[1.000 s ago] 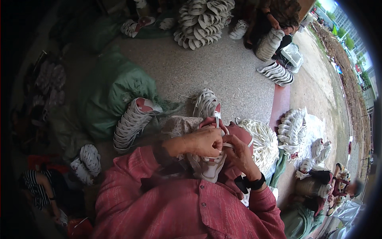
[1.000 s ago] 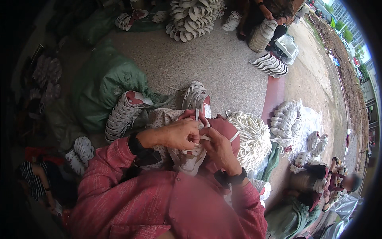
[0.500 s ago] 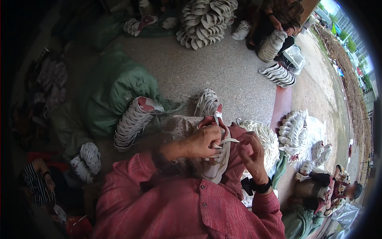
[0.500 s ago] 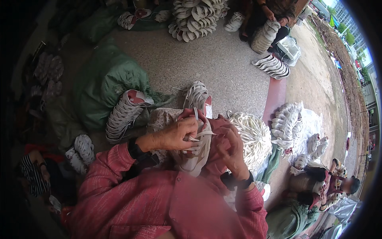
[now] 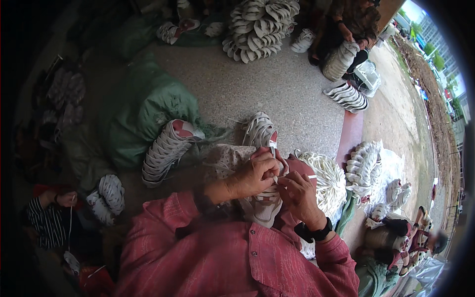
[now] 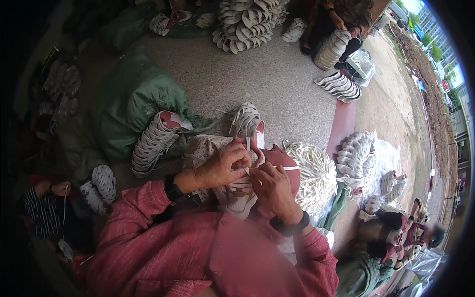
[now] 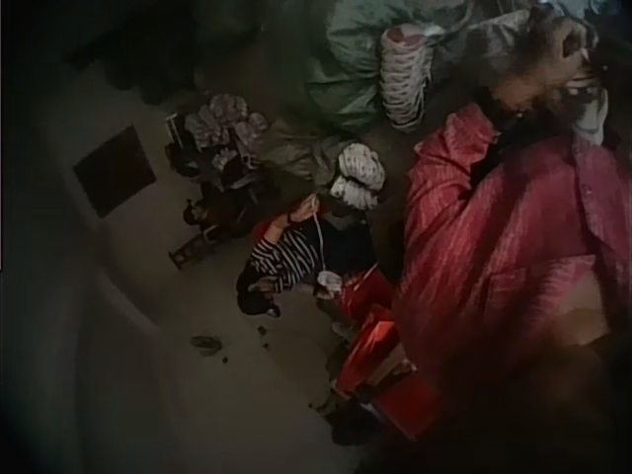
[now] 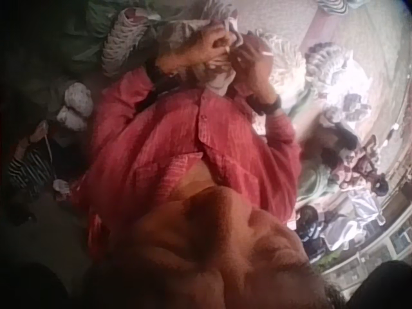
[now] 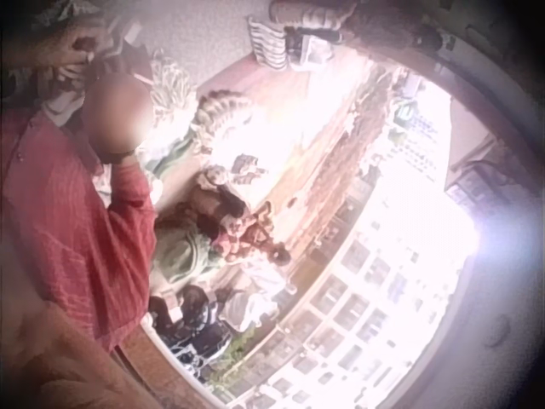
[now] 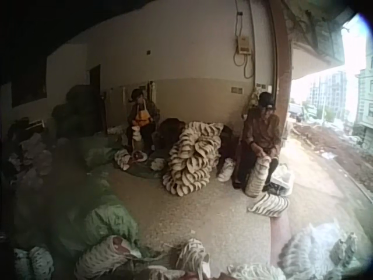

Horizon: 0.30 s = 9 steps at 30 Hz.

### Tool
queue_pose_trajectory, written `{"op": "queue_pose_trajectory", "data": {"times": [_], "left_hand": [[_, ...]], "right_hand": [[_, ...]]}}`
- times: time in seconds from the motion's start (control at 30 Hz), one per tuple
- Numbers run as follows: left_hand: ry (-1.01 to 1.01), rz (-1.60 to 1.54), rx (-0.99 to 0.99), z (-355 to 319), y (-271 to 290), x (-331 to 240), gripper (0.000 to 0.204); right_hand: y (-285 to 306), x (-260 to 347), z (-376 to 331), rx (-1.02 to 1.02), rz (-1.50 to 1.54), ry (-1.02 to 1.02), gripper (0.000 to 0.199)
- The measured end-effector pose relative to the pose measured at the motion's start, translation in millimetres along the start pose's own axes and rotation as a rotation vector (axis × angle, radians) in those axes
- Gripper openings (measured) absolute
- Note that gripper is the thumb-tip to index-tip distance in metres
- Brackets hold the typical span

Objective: The person threads a white shoelace through the eyelets of a white sneaker with red accents, pulling the lace tight and adjusting it repeatedly. The person works on a single shoe while seated on the floor among stacks of similar shoes.

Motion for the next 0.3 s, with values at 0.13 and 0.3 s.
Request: {"op": "queue_pose_trajectory", "data": {"times": [0.13,0.3], "left_hand": [[-0.054,0.01,-0.011,-3,3,-5,0.01],[0.012,-0.147,0.213,-2,4,5,0.008]], "right_hand": [[-3,5,-2,-0.037,-0.026,-0.047,0.022],[-2,7,-3,-0.049,-0.023,-0.066,0.022]]}}
Point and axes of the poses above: each hand's wrist, its own z-axis towards the middle knuckle, its own y-axis out of the back of the hand, x = y × z, the point moved 7 cm from there along z, towards the middle knuckle, and after that the axes turned 3 degrees about -x, right-handed, at the moved point
